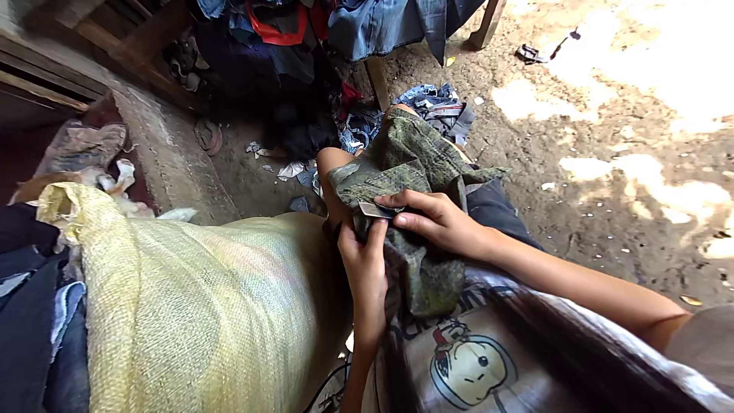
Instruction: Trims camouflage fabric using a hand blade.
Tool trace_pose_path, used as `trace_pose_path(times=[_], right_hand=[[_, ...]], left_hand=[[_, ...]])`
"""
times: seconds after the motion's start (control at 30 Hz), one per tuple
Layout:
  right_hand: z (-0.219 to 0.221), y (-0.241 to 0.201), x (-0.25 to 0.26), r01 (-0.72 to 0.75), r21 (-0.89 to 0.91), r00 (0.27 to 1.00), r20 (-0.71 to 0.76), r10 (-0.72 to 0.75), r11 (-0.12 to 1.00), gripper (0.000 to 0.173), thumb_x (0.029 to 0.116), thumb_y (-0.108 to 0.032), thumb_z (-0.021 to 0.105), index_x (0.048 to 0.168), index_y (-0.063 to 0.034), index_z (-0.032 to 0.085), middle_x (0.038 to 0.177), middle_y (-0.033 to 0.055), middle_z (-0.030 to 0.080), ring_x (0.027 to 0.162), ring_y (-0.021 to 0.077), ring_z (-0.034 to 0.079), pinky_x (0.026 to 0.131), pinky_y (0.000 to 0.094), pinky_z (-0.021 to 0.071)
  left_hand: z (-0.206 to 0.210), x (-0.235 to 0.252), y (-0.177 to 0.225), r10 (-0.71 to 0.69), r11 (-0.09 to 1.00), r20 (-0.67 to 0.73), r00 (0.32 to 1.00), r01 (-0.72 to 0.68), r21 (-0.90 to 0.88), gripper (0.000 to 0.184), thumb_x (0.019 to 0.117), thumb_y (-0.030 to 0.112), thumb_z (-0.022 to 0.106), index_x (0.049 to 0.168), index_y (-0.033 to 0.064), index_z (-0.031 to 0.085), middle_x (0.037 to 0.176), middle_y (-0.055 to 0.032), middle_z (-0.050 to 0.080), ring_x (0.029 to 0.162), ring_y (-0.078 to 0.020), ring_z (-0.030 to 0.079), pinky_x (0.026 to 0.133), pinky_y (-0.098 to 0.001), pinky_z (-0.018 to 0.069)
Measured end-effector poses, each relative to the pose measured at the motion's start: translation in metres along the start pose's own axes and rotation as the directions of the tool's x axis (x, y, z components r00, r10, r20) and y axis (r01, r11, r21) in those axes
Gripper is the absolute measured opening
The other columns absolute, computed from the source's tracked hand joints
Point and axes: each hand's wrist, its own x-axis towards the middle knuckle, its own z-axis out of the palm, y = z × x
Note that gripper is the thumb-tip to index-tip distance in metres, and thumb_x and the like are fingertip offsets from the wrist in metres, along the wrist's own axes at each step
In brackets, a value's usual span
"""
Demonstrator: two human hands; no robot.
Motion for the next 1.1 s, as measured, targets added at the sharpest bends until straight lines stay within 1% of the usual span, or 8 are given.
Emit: trace_pose_path(times=[0.1, 0.2, 0.3, 0.37, 0.53, 0.77, 0.97, 1.1], right_hand=[[-0.002, -0.001, -0.002, 0.008, -0.14, 1.0, -0.013, -0.01, 0.99, 0.037, 0.1052, -0.036, 0.052, 0.129, -0.0114, 0.069, 0.119, 0.0023, 0.073, 0.108, 0.0102, 0.068, 0.088, 0.034, 0.0562], [-0.002, -0.002, -0.003, 0.088, -0.356, 0.994, -0.034, -0.107, 0.93, 0.039, 0.1051, -0.038, 0.051, 0.131, -0.0147, 0.069, 0.106, 0.0051, 0.075, 0.089, 0.0191, 0.07, 0.075, 0.037, 0.0558], [-0.002, -0.006, -0.005, 0.087, -0.419, 0.994, -0.027, -0.108, 0.904, 0.042, 0.1051, -0.039, 0.05, 0.139, -0.0189, 0.064, 0.081, 0.0062, 0.061, 0.061, 0.0194, 0.058, 0.05, 0.0351, 0.0464], [-0.001, -0.01, -0.006, 0.074, -0.423, 0.995, -0.032, -0.096, 0.903, 0.044, 0.106, -0.039, 0.048, 0.143, -0.02, 0.061, 0.08, 0.0061, 0.057, 0.057, 0.0179, 0.054, 0.046, 0.0334, 0.0431], [0.005, -0.012, -0.007, 0.06, -0.42, 0.991, -0.084, -0.105, 0.905, 0.044, 0.1059, -0.039, 0.047, 0.141, -0.0186, 0.063, 0.082, 0.0064, 0.066, 0.068, 0.0206, 0.063, 0.058, 0.0369, 0.0505], [0.007, -0.016, -0.009, -0.045, -0.214, 0.999, -0.022, 0.041, 0.976, 0.043, 0.1082, -0.038, 0.043, 0.136, -0.0131, 0.064, 0.117, 0.0053, 0.073, 0.101, 0.0163, 0.071, 0.08, 0.0391, 0.057], [0.012, -0.014, -0.003, -0.049, -0.276, 0.997, -0.071, 0.03, 0.96, 0.041, 0.108, -0.038, 0.043, 0.124, -0.0086, 0.067, 0.109, 0.0061, 0.074, 0.097, 0.0175, 0.072, 0.075, 0.0384, 0.0577], [0.005, -0.011, -0.001, -0.116, -0.139, 0.993, -0.01, 0.116, 0.984, 0.037, 0.1082, -0.037, 0.044, 0.124, -0.0105, 0.065, 0.102, 0.0028, 0.074, 0.092, 0.0118, 0.07, 0.074, 0.0356, 0.0562]], left_hand=[[-0.002, 0.003, -0.004, 0.026, 0.999, -0.006, 1.0, -0.026, 0.029, 0.017, 0.0887, -0.007, 0.059, 0.104, -0.0015, 0.064, 0.087, -0.0013, 0.071, 0.084, -0.0055, 0.07, 0.081, -0.025, 0.0595], [-0.002, 0.003, -0.003, 0.046, 0.999, -0.053, 0.998, -0.044, 0.027, 0.015, 0.0893, -0.008, 0.057, 0.096, 0.0007, 0.068, 0.082, 0.0008, 0.071, 0.08, -0.0041, 0.07, 0.077, -0.0238, 0.0596], [-0.002, 0.0, 0.0, 0.034, 0.999, -0.077, 0.996, -0.034, 0.004, 0.017, 0.0899, -0.007, 0.054, 0.092, 0.0016, 0.068, 0.078, 0.0006, 0.07, 0.075, -0.0045, 0.069, 0.074, -0.0235, 0.0595], [0.0, -0.002, 0.002, 0.033, 0.999, -0.089, 0.995, -0.035, -0.02, 0.017, 0.0897, -0.007, 0.053, 0.091, 0.0014, 0.068, 0.077, -0.0001, 0.071, 0.074, -0.0051, 0.07, 0.072, -0.0239, 0.0599], [0.006, -0.008, -0.002, 0.107, 0.994, -0.132, 0.985, -0.11, -0.013, 0.017, 0.0883, -0.008, 0.053, 0.087, 0.0015, 0.067, 0.073, 0.0018, 0.069, 0.07, -0.0028, 0.068, 0.069, -0.0209, 0.0589], [-0.001, -0.006, -0.015, 0.313, 0.942, -0.074, 0.947, -0.3, 0.15, 0.011, 0.0867, -0.006, 0.06, 0.087, -0.0007, 0.069, 0.075, 0.0022, 0.07, 0.072, -0.0016, 0.068, 0.069, -0.02, 0.0587], [0.001, -0.004, -0.021, 0.376, 0.908, -0.053, 0.925, -0.356, 0.223, 0.008, 0.0847, -0.005, 0.063, 0.088, -0.0035, 0.07, 0.08, 0.0012, 0.07, 0.077, 0.0016, 0.067, 0.073, -0.0166, 0.057], [-0.001, -0.002, -0.022, 0.335, 0.929, -0.055, 0.941, -0.319, 0.189, 0.007, 0.0862, -0.005, 0.064, 0.088, -0.0022, 0.07, 0.078, 0.002, 0.07, 0.075, 0.0008, 0.068, 0.072, -0.0179, 0.058]])
